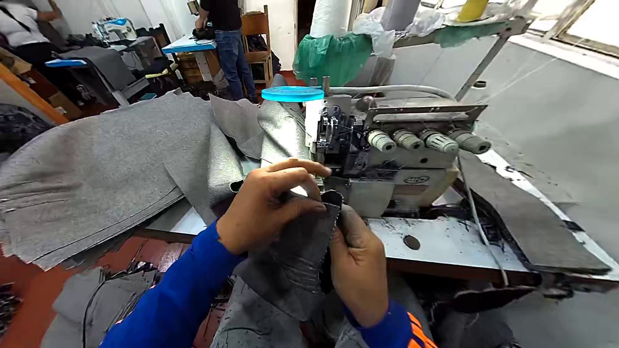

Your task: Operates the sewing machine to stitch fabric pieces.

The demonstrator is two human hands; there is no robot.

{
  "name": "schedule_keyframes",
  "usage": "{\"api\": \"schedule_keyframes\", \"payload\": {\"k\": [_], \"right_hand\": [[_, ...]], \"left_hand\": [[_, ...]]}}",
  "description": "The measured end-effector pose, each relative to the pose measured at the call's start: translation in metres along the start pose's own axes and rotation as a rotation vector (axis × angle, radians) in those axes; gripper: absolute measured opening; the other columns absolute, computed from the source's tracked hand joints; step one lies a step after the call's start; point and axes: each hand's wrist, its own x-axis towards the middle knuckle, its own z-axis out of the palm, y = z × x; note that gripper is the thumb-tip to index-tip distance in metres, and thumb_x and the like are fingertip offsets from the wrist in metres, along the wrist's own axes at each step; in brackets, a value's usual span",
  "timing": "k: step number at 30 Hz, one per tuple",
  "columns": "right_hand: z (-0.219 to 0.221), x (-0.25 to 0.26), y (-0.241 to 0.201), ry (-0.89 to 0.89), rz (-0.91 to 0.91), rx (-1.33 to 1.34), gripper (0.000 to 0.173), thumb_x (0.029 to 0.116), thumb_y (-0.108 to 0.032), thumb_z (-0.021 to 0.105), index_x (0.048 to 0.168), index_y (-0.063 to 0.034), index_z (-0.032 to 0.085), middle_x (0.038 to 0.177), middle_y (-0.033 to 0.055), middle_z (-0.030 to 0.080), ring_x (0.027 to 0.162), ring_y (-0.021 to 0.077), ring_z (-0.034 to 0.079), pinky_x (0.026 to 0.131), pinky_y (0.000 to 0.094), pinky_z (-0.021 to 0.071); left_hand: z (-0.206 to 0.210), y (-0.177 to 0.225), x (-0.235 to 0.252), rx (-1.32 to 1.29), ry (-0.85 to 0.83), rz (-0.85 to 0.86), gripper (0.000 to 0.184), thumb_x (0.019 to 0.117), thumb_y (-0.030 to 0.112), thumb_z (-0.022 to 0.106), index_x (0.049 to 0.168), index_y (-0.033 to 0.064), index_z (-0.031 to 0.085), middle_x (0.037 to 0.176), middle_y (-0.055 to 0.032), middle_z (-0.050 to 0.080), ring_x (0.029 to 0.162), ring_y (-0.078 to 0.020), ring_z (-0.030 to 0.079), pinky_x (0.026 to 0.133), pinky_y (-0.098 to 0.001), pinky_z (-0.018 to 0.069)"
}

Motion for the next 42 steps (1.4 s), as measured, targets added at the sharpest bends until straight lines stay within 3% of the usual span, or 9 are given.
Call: {"api": "schedule_keyframes", "payload": {"k": [7, 9, 10, 14, 18, 24, 31, 38, 42], "right_hand": [[0.025, 0.001, -0.006, 0.002, 0.092, 0.407, 0.021, 0.0965, 0.001, 0.055, 0.104, -0.0184, 0.050, 0.084, -0.0138, 0.069, 0.078, -0.0039, 0.068, 0.071, 0.0149, 0.0577], [0.025, -0.010, -0.001, -0.037, 0.083, 0.343, 0.008, 0.1012, -0.019, 0.056, 0.100, -0.0146, 0.062, 0.082, -0.0146, 0.068, 0.075, -0.0071, 0.064, 0.068, 0.0136, 0.0545], [0.026, -0.019, 0.001, -0.095, 0.088, 0.275, 0.026, 0.1022, -0.032, 0.058, 0.097, -0.0091, 0.068, 0.080, -0.0117, 0.068, 0.075, -0.0079, 0.064, 0.067, 0.0140, 0.0544], [0.036, -0.055, 0.021, -0.277, 0.287, 0.135, 0.019, 0.0949, -0.015, 0.062, 0.089, -0.0003, 0.073, 0.080, -0.0001, 0.072, 0.079, -0.0041, 0.067, 0.076, 0.0182, 0.0557], [0.025, -0.065, 0.041, -0.230, 0.204, 0.168, 0.032, 0.1005, -0.022, 0.059, 0.082, 0.0009, 0.072, 0.073, -0.0002, 0.069, 0.072, -0.0056, 0.064, 0.070, 0.0145, 0.0535], [0.010, -0.064, 0.044, -0.231, 0.115, 0.191, 0.039, 0.1062, -0.026, 0.050, 0.085, 0.0004, 0.069, 0.074, -0.0009, 0.069, 0.076, -0.0069, 0.065, 0.073, 0.0132, 0.0545], [-0.005, -0.021, 0.032, -0.297, 0.352, 0.587, 0.036, 0.1109, -0.025, 0.042, 0.097, -0.0108, 0.072, 0.088, -0.0084, 0.074, 0.086, -0.0013, 0.070, 0.083, 0.0224, 0.0594], [-0.009, -0.020, 0.039, -0.309, 0.143, 0.342, 0.030, 0.1037, -0.020, 0.050, 0.080, -0.0073, 0.062, 0.070, -0.0100, 0.062, 0.070, -0.0096, 0.059, 0.066, 0.0134, 0.0515], [0.005, -0.022, 0.037, -0.197, 0.017, 0.064, 0.033, 0.1011, -0.015, 0.049, 0.075, -0.0002, 0.063, 0.063, 0.0013, 0.061, 0.063, -0.0030, 0.060, 0.062, 0.0135, 0.0498]], "left_hand": [[-0.013, 0.004, -0.009, 0.129, 0.054, -0.123, 0.007, 0.0885, 0.000, 0.074, 0.091, -0.0016, 0.067, 0.078, -0.0034, 0.069, 0.068, -0.0018, 0.064, 0.062, -0.0159, 0.0541], [-0.011, 0.000, -0.005, 0.151, 0.051, -0.139, 0.008, 0.0895, 0.000, 0.073, 0.095, -0.0017, 0.067, 0.079, -0.0041, 0.071, 0.069, -0.0023, 0.066, 0.065, -0.0174, 0.0561], [-0.010, -0.004, -0.002, 0.171, 0.036, -0.140, 0.010, 0.0899, 0.001, 0.073, 0.099, -0.0013, 0.068, 0.080, -0.0038, 0.072, 0.070, -0.0025, 0.067, 0.066, -0.0181, 0.0560], [0.011, -0.048, -0.001, 0.306, -0.015, -0.101, 0.017, 0.0877, 0.001, 0.075, 0.105, 0.0003, 0.071, 0.084, -0.0064, 0.075, 0.078, -0.0149, 0.072, 0.078, -0.0362, 0.0598], [0.036, -0.050, -0.023, 0.747, 0.138, 0.050, 0.007, 0.0902, 0.011, 0.073, 0.091, 0.0108, 0.080, 0.098, -0.0066, 0.075, 0.107, -0.0301, 0.064, 0.096, -0.0478, 0.0447], [0.075, -0.015, -0.040, 1.053, 0.007, -0.109, 0.031, 0.1012, 0.024, 0.057, 0.120, 0.0086, 0.076, 0.118, -0.0074, 0.076, 0.115, -0.0237, 0.070, 0.102, -0.0407, 0.0521], [0.046, -0.002, -0.019, 0.677, -0.084, -0.198, 0.021, 0.0978, 0.009, 0.057, 0.113, 0.0010, 0.069, 0.112, -0.0108, 0.073, 0.121, -0.0268, 0.065, 0.106, -0.0410, 0.0516], [0.056, 0.030, -0.071, 0.770, -0.153, 0.104, 0.067, 0.0942, 0.055, 0.062, 0.137, 0.0034, 0.057, 0.136, -0.0137, 0.067, 0.130, -0.0256, 0.061, 0.114, -0.0393, 0.0417], [0.047, 0.007, -0.079, 0.967, -0.223, 0.181, 0.047, 0.1005, 0.021, 0.060, 0.144, 0.0043, 0.052, 0.140, -0.0118, 0.065, 0.131, -0.0230, 0.061, 0.114, -0.0367, 0.0423]]}}
